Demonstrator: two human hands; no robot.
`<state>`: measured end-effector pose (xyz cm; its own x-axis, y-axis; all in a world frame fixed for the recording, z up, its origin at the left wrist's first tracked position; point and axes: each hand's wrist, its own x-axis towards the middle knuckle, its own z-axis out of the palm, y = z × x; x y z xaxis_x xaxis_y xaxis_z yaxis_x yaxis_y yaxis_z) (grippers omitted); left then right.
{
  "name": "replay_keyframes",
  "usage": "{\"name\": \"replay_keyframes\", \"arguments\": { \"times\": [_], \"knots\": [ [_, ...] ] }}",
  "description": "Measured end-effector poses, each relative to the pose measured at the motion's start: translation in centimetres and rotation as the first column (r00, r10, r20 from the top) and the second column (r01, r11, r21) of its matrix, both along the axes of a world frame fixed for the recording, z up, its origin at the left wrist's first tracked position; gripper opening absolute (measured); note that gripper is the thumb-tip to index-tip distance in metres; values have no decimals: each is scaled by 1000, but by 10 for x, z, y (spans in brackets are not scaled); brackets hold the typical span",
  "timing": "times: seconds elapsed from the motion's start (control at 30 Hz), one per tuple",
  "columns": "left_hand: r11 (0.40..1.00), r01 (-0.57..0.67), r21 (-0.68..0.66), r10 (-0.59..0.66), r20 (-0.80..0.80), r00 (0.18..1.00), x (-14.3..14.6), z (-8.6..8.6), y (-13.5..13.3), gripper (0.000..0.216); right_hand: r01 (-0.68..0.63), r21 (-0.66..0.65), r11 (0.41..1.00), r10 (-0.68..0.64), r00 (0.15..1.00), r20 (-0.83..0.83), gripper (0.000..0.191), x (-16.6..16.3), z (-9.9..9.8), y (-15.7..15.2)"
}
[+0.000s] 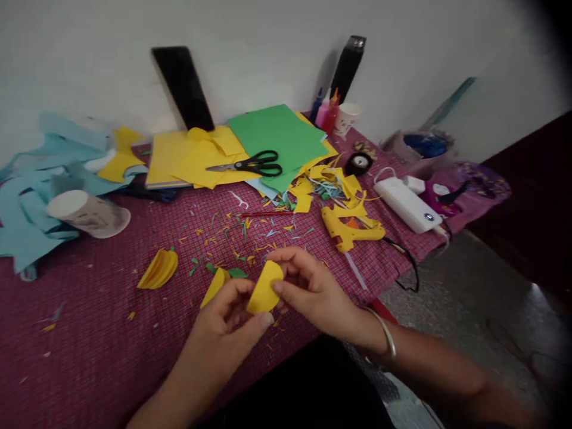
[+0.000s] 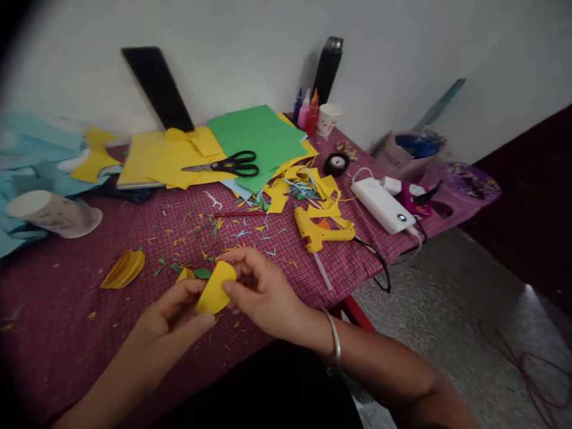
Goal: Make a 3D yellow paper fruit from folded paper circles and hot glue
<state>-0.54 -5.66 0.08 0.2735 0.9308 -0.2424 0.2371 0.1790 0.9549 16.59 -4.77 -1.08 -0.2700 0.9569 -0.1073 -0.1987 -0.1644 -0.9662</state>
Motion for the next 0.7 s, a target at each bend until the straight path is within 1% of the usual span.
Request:
{"name": "replay_keyframes", "arguments": {
  "times": [0.03,0.07,0.13,0.17,0.2,0.23,0.27,0.3,0.33,0.37,0.4,0.43,0.5,0.57,0.63,0.7],
  "knots": [
    [997,-24,-75,29,64,998,5,-5,0,16,-6,47,999,5,1000,10,30,1,1,-2],
    [991,-54,-119,66,98,993,9,-9,1,15,-29,106,994,23,998,54,29,5,3,-4],
    [983,-77,-168,95,101,990,12,-17,3,18,-96,252,963,33,969,244,23,24,6,-5],
    [980,-66,-188,83,80,993,13,-19,5,20,-116,317,941,-13,926,377,19,38,8,-5],
    [977,-49,-209,61,47,997,13,-19,6,19,-99,390,915,-119,859,498,15,56,9,-4],
    [974,-32,-225,36,13,999,13,-18,8,18,-44,452,891,-255,774,580,14,75,9,-3],
    [973,-13,-230,9,-17,1000,13,-16,11,17,-9,501,865,-367,669,646,14,95,8,-1],
    [975,6,-224,-15,-39,999,13,-13,13,16,-5,546,838,-457,541,706,15,113,6,2],
    [977,27,-209,-39,-55,998,13,-11,16,16,-68,549,833,-480,405,778,20,130,3,5],
    [981,47,-188,-62,-70,996,12,-9,19,17,-138,535,833,-484,287,827,30,143,0,8],
    [986,63,-157,-78,-88,993,11,-8,22,18,-207,506,838,-466,214,859,40,154,-3,12],
    [991,68,-119,-80,-104,991,10,-8,25,18,-275,470,839,-440,167,882,49,161,-6,16],
    [999,19,-30,-22,-100,995,8,-11,29,17,-367,407,837,-386,133,913,59,167,-12,24],
    [997,-79,8,79,-37,996,8,-17,29,14,-401,381,833,-357,137,924,60,168,-17,31],
    [984,-171,-46,173,43,984,8,-23,25,13,-402,392,827,-358,160,920,58,169,-20,36],
    [967,-222,-127,237,116,965,9,-26,20,12,-396,423,815,-375,196,906,56,172,-23,37]
  ]
}}
